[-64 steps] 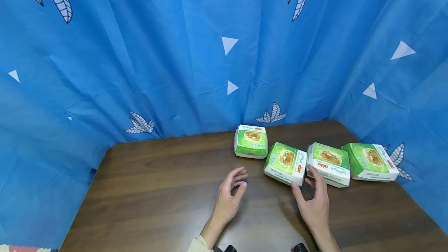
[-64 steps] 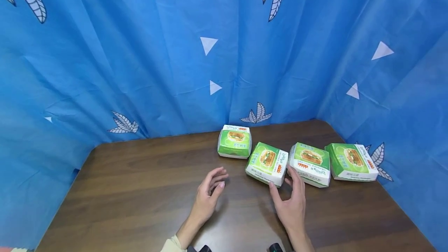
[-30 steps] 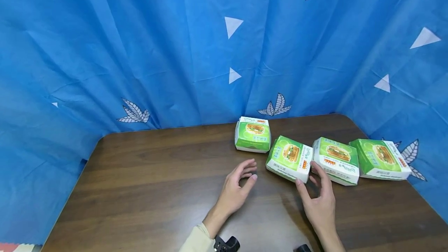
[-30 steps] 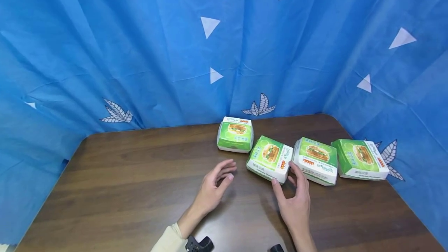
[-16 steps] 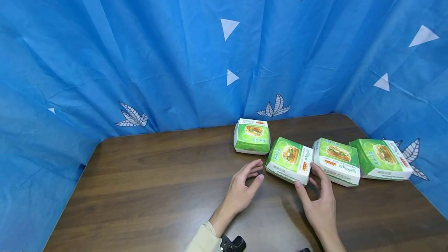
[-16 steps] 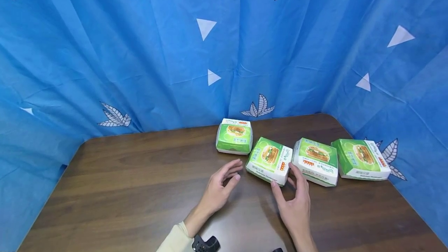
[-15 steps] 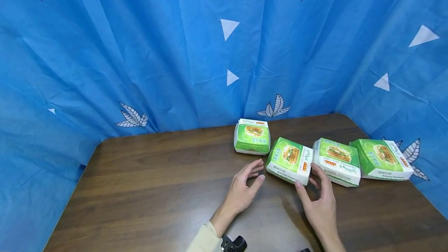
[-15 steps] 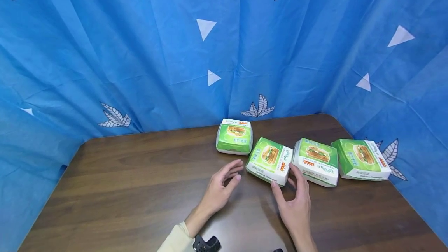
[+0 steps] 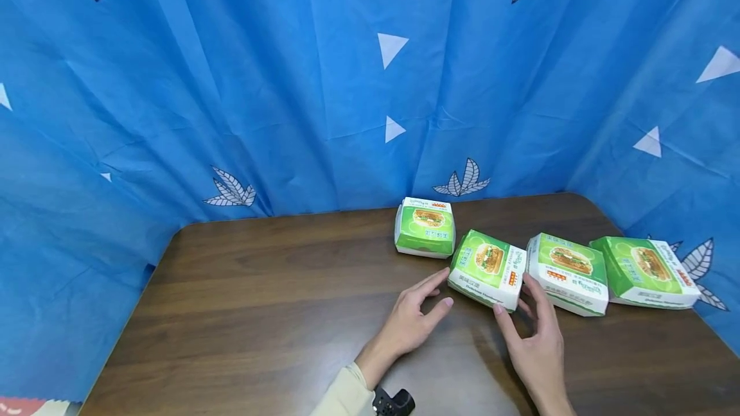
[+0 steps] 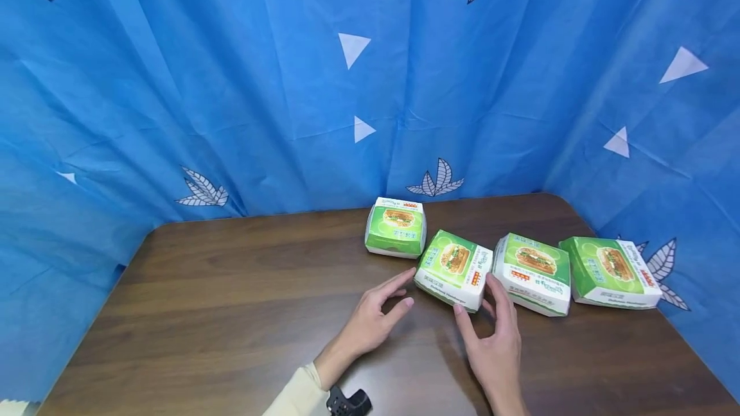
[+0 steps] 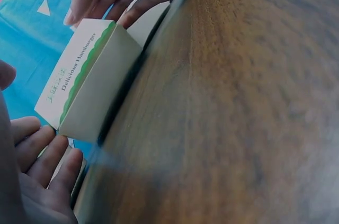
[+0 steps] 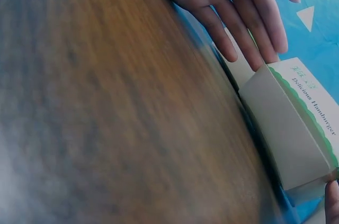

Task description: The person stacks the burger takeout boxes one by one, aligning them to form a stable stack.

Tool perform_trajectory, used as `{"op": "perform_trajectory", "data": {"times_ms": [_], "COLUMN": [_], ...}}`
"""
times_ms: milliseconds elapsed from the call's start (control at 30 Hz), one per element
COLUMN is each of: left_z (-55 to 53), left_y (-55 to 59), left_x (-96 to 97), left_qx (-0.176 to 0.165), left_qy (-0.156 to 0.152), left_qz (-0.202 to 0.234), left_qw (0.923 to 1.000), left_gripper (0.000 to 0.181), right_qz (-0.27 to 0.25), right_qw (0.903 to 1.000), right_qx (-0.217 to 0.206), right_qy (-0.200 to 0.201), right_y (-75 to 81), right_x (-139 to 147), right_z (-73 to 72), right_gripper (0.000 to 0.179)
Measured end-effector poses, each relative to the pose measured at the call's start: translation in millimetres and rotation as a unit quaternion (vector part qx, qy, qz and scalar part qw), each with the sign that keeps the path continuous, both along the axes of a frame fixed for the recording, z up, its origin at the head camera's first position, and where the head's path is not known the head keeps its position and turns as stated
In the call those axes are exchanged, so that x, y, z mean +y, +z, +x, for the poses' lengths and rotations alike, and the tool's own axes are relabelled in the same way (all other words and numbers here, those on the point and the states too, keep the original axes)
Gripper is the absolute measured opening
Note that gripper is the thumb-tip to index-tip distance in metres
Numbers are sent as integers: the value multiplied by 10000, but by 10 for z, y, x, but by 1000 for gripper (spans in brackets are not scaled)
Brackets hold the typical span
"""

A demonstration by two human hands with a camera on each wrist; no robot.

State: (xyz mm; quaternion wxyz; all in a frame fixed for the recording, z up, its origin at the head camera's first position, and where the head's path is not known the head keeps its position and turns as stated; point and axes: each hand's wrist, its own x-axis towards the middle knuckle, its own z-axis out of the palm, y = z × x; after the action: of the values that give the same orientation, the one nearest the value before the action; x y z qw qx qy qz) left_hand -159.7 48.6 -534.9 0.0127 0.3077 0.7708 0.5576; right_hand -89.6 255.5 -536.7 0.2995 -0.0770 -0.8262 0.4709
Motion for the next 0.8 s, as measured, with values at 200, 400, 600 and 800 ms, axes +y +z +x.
{"op": "perform_trajectory", "data": {"times_ms": [200,400,600,800], "left_z": [10,32,100,151], "left_y": [-24,-49,-92,-91], "left_x": [-11,-38,-61,-88], "left_qx": [-71,144,569,494], "left_qy": [-82,-68,0,50], "left_qz": [172,319,372,692], "left_qw": [9998,9994,9977,9964], "left_gripper": [49,49,48,48], "right_qz": [150,210,322,409], "right_qw": [9990,9977,9961,9939], "right_qx": [402,613,793,976], "right_qy": [133,175,235,299], "right_y": [-6,-23,-41,-46], "right_x": [-11,-19,-12,-27], "right_z": [19,28,46,68], "right_gripper": [80,83,87,91]}}
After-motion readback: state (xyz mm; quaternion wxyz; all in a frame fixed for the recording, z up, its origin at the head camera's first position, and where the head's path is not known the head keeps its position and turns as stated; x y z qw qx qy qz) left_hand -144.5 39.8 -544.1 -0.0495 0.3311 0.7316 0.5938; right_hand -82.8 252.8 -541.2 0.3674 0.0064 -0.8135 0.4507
